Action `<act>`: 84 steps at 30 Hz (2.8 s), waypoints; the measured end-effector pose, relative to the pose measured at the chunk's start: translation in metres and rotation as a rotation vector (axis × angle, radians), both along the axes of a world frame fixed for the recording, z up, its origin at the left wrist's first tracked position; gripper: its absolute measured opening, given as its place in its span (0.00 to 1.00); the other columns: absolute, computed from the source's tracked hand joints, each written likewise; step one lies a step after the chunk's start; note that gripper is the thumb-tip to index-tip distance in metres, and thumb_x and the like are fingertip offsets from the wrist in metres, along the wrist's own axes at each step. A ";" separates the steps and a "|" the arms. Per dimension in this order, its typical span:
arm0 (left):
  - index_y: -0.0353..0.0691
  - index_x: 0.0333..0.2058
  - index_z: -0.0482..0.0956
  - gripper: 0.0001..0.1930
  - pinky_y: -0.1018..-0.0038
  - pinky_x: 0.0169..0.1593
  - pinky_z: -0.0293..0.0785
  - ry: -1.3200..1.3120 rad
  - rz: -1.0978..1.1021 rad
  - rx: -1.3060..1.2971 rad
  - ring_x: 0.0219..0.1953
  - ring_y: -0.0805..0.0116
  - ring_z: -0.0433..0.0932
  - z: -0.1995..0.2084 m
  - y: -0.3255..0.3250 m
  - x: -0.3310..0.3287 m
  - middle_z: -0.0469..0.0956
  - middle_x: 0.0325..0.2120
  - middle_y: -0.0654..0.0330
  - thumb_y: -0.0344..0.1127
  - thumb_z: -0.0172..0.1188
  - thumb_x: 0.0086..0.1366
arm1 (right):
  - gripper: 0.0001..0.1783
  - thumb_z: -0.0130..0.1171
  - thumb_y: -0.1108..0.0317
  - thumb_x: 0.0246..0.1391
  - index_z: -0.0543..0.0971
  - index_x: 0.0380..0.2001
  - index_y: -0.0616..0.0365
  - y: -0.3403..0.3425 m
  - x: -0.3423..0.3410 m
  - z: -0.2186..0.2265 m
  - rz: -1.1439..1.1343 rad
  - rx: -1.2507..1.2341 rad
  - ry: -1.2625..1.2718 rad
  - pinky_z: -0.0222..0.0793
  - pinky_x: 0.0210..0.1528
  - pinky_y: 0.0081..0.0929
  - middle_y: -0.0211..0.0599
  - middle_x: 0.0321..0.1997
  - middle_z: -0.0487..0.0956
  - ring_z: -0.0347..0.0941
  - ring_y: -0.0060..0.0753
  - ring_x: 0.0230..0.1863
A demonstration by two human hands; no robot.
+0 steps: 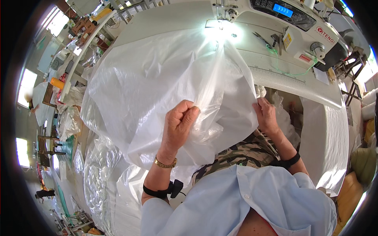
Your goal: The recorder uses an industrial sewing machine to stitch together large white plastic or synthetic fabric sheets in a factory setting.
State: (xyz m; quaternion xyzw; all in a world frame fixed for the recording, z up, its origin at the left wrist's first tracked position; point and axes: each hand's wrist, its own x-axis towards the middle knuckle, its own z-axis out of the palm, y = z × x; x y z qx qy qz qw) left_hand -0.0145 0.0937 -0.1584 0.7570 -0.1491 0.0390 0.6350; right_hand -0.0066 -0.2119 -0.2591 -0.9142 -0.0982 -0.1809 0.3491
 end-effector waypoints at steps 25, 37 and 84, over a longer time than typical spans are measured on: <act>0.33 0.31 0.71 0.05 0.72 0.27 0.63 -0.044 -0.101 0.290 0.22 0.68 0.66 0.011 -0.015 -0.009 0.67 0.19 0.55 0.26 0.53 0.67 | 0.06 0.60 0.70 0.52 0.73 0.26 0.57 0.109 -0.029 0.110 0.674 -0.094 -0.085 0.70 0.33 0.35 0.36 0.24 0.77 0.76 0.43 0.26; 0.31 0.29 0.75 0.06 0.78 0.22 0.56 -0.209 0.048 0.560 0.18 0.79 0.59 0.064 0.029 0.012 0.64 0.15 0.63 0.27 0.60 0.63 | 0.13 0.54 0.64 0.61 0.76 0.41 0.62 0.140 0.061 0.032 0.066 0.607 0.336 0.71 0.43 0.36 0.43 0.35 0.80 0.77 0.39 0.36; 0.35 0.35 0.78 0.04 0.74 0.23 0.63 -0.151 0.478 0.398 0.19 0.69 0.69 -0.028 -0.015 -0.016 0.72 0.25 0.59 0.25 0.61 0.61 | 0.05 0.65 0.67 0.49 0.78 0.28 0.53 0.084 0.185 0.102 1.045 -0.231 0.002 0.60 0.53 0.34 0.26 0.30 0.76 0.72 0.31 0.38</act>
